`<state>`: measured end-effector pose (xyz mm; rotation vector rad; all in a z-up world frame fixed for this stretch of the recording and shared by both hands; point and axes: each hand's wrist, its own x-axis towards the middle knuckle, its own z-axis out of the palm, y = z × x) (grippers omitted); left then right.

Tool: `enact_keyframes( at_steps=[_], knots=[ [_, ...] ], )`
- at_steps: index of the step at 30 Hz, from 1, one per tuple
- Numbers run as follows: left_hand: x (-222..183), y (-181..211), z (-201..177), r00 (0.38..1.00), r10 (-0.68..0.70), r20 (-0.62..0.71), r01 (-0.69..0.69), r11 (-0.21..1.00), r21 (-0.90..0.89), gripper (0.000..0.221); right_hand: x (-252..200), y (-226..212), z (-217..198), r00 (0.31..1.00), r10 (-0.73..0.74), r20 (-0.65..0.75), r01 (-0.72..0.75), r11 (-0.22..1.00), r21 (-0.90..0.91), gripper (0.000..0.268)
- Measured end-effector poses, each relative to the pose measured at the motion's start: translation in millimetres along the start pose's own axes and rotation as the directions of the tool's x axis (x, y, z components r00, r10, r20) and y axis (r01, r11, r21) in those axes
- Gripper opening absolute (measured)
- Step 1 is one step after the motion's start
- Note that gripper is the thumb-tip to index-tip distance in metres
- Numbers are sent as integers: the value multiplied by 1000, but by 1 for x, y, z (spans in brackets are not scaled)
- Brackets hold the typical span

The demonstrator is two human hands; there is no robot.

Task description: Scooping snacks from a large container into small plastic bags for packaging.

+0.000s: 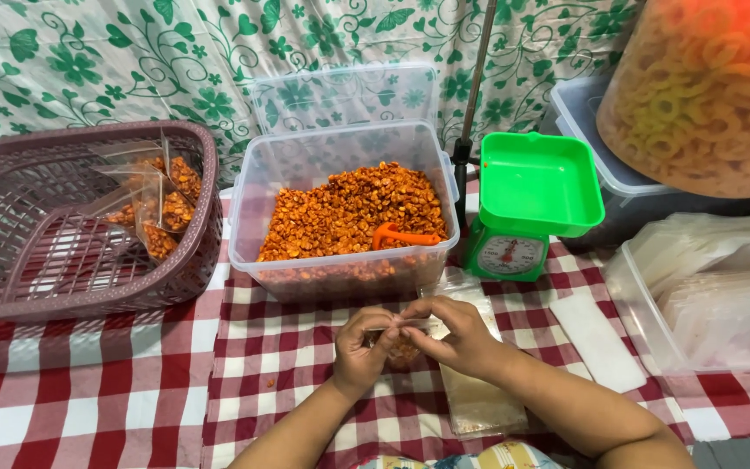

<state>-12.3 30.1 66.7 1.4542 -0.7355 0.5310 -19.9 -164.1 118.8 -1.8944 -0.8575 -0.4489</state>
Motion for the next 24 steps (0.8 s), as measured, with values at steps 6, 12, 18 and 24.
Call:
enact_keyframes(
  at_steps=[6, 12, 18, 24],
  knots=[
    [-1, 0, -1, 999, -40, 1, 40, 999, 14, 13, 0, 1, 0, 999, -47, -2, 47, 999, -27, 22],
    [0, 3, 0, 998, -69, 4, 69, 998, -5, 10, -1, 2, 2, 996, -88, -4, 88, 995, -40, 21],
    [0, 6, 0, 997, -76, 19, 76, 997, -22, 10, -1, 4, 1, 992, -129, 14, 130, 991, -45, 20],
    [-5, 1, 0, 989, -149, 21, 149, 988, -35, 18, -2, 1, 1, 999, 33, -35, -34, 999, -27, 27]
  ],
)
